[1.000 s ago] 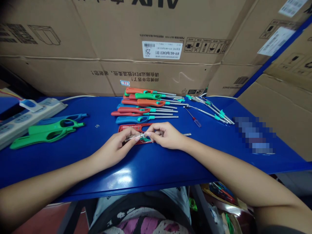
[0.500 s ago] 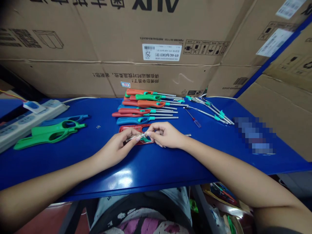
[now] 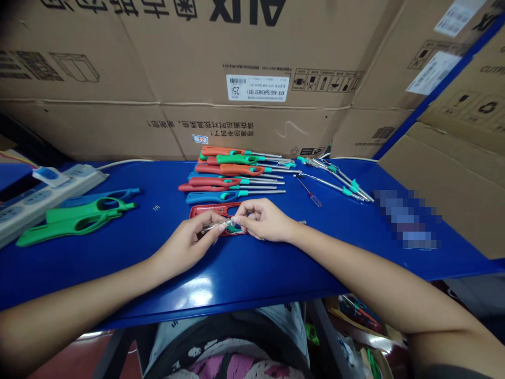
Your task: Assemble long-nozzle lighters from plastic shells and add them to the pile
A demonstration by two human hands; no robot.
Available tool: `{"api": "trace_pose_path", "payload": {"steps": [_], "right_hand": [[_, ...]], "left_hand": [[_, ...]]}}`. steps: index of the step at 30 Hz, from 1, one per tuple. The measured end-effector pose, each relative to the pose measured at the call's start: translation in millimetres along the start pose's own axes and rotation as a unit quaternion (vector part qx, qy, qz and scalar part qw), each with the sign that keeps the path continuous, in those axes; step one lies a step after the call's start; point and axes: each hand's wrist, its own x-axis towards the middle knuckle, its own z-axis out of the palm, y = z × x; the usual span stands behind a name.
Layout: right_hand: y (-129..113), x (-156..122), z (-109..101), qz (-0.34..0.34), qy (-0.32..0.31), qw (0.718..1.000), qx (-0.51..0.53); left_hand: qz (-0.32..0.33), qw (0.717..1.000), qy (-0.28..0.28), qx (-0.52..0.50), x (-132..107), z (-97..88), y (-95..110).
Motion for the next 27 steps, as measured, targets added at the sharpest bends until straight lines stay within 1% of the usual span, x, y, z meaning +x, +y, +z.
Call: {"api": "trace_pose_path", "payload": {"steps": [4, 9, 12, 15, 18, 20, 22, 27], "right_hand": [[1, 0, 0, -0.006, 0.001, 1.0, -0.015], [-1, 2, -8, -0.025, -0.041, 0.999, -0.022], [-3, 3, -15, -0.031, -0.041, 0.998, -0.038], [-4, 4, -21, -0.035, -0.021, 0.998, -0.054], [-2, 5, -25, -0.038, -0.009, 0.997, -0.067], [-2, 6, -28, -0.037, -0.01, 0.996, -0.077], [-2, 6, -29, -0.032, -0.013, 0.996, -0.081], [-3, 4, -28, -0.036, -0.002, 0.997, -0.071]], "left_hand": [[0.005, 1.0, -0.007, 0.003, -1, 1.0, -1], [0.006, 1.0, -0.02, 0.012, 3, -4.1, 2], [0.057, 0.996, -0.01, 0.067, 5, -12.9, 4], [0.117, 0.982, -0.001, 0.147, 6, -22.8, 5], [0.144, 0.969, -0.02, 0.202, 6, -28.9, 3], [0.143, 0.964, -0.036, 0.22, 7, -29.9, 1], [0.13, 0.963, -0.046, 0.232, 7, -29.2, 0], [0.122, 0.954, -0.055, 0.267, 8, -27.1, -3]]}}
